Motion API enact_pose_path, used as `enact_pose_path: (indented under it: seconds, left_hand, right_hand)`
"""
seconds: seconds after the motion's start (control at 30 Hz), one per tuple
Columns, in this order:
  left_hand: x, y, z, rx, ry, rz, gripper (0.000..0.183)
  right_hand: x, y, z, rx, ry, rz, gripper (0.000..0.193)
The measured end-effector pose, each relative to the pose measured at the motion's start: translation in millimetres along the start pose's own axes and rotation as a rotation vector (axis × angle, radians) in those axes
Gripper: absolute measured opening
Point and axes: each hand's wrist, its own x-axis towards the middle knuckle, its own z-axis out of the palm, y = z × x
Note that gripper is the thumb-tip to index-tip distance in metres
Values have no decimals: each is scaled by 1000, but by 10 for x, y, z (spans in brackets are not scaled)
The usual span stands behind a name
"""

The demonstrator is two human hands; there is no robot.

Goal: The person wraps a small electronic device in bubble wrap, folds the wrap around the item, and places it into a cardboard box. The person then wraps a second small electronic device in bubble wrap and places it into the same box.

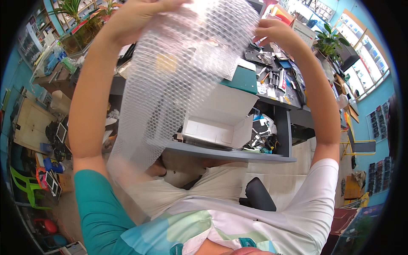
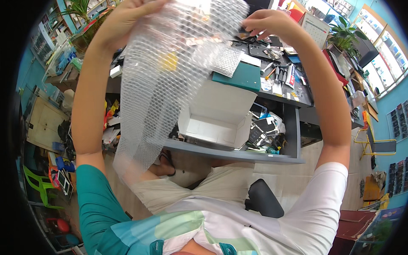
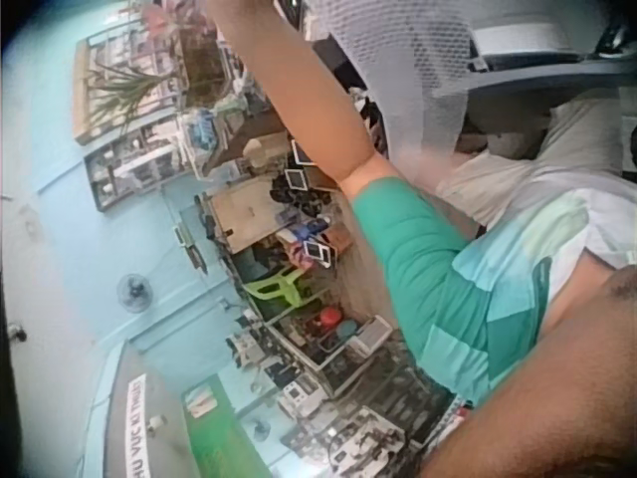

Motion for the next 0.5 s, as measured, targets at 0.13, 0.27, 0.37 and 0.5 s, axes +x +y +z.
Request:
enact_pose_path:
  seconds: [0.13, 0.27, 0.37, 0.5]
  left_hand:
    - [-135, 154, -311, -66, 37, -37, 30]
    - [-174, 151, -572, -156, 48, -41, 31]
    - [-47, 4, -681, -131, -9, -38, 44]
    - [52, -136, -610, -35, 38, 44, 40]
  right_hand:
    - [304, 151, 659, -411, -124, 49, 69]
    - [408, 437, 1081, -425, -214, 80, 100]
    - [417, 629, 1176, -449, -108, 210, 113]
    - [453, 872, 1158, -443, -80, 340, 128]
